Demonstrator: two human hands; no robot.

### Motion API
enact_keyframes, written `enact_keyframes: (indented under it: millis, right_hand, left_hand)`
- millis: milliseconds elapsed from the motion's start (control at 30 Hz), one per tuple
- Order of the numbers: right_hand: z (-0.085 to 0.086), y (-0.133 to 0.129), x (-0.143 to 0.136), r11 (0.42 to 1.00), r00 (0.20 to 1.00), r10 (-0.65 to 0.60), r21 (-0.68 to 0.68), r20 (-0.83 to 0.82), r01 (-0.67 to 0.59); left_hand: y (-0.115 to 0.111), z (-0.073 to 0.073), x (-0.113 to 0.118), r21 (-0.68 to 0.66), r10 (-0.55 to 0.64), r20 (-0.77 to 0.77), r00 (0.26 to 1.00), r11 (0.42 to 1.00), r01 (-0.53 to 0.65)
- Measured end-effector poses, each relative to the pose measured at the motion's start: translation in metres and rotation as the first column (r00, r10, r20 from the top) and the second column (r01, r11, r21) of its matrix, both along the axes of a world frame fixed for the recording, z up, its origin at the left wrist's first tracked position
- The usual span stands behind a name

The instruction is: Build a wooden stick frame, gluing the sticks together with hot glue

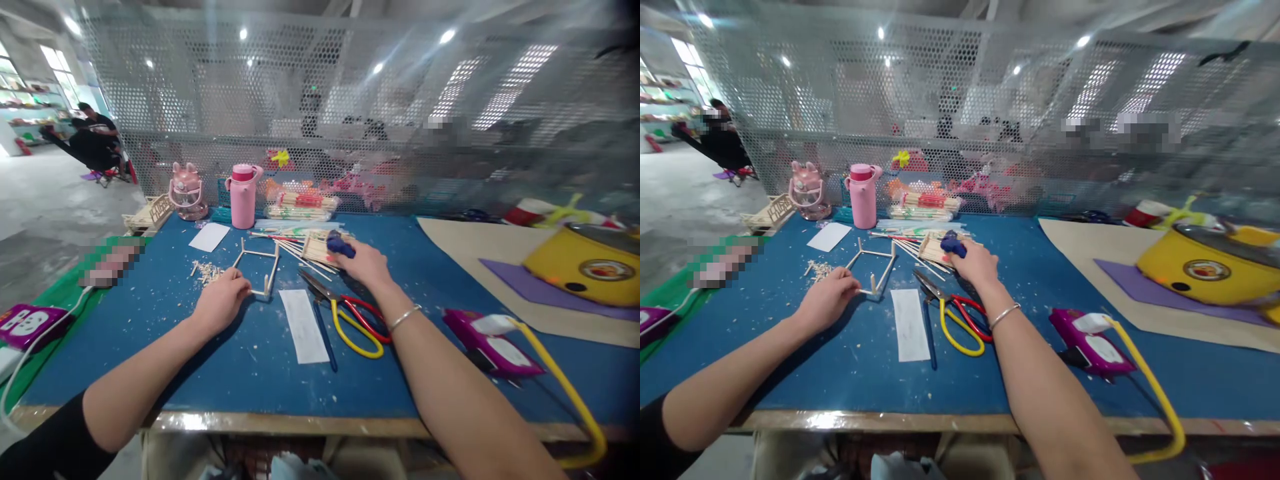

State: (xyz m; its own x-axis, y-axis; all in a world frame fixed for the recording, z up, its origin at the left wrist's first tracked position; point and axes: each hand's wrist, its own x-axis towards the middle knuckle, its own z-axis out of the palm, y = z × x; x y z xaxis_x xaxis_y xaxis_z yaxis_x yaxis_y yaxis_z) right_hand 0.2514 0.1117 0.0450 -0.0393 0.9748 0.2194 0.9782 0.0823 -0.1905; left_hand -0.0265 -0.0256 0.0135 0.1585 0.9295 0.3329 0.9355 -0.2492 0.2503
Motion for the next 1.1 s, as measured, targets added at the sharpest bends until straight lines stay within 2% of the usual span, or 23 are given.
enact_keyframes:
  millis: [100, 167, 233, 333, 400, 467, 600, 833, 1100]
  right_hand:
    - [0.007, 0.0, 0.002, 0.991, 0.991, -0.047, 0.116, -0.129, 0.062]
    - [0.015, -0.003, 0.003, 0.976, 0.973, 0.002, 0.211, -0.232, 0.048]
    - [0.025, -0.014, 0.002, 0.962, 0.936, 0.115, 0.271, -0.334, -0.021]
    - [0.035, -0.044, -0.002, 0.955, 0.849, 0.293, 0.183, -0.439, -0.235]
    - [0.037, -0.068, -0.003, 0.907, 0.801, 0.417, 0.139, -0.429, -0.398]
    - [0.035, -0.089, -0.003, 0.847, 0.759, 0.526, 0.151, -0.383, -0.51]
    - [0.028, -0.112, -0.002, 0.753, 0.694, 0.657, 0.211, -0.295, -0.623]
    - [0.029, -0.117, -0.009, 0.687, 0.668, 0.723, 0.28, -0.174, -0.671]
    - [0.027, -0.117, -0.012, 0.672, 0.666, 0.732, 0.312, -0.144, -0.671]
  left_hand:
    - [-0.005, 0.008, 0.005, 0.105, -0.005, 0.027, 1.0, 0.994, 0.002]
    - [-0.007, 0.012, 0.006, 0.176, 0.0, 0.034, 0.999, 0.984, -0.006]
    - [-0.008, 0.015, 0.006, 0.238, 0.009, 0.026, 1.0, 0.971, -0.015]
    - [-0.009, 0.014, 0.006, 0.295, 0.016, 0.0, 1.0, 0.956, -0.015]
    - [-0.009, 0.013, 0.006, 0.312, 0.007, -0.017, 1.0, 0.95, -0.001]
    - [-0.009, 0.011, 0.007, 0.326, -0.013, -0.029, 0.999, 0.945, 0.022]
    - [-0.01, 0.01, 0.011, 0.345, -0.041, -0.032, 0.999, 0.937, 0.05]
    - [-0.013, 0.01, 0.013, 0.379, -0.057, -0.021, 0.998, 0.923, 0.06]
    - [-0.013, 0.01, 0.012, 0.377, -0.066, -0.029, 0.997, 0.924, 0.072]
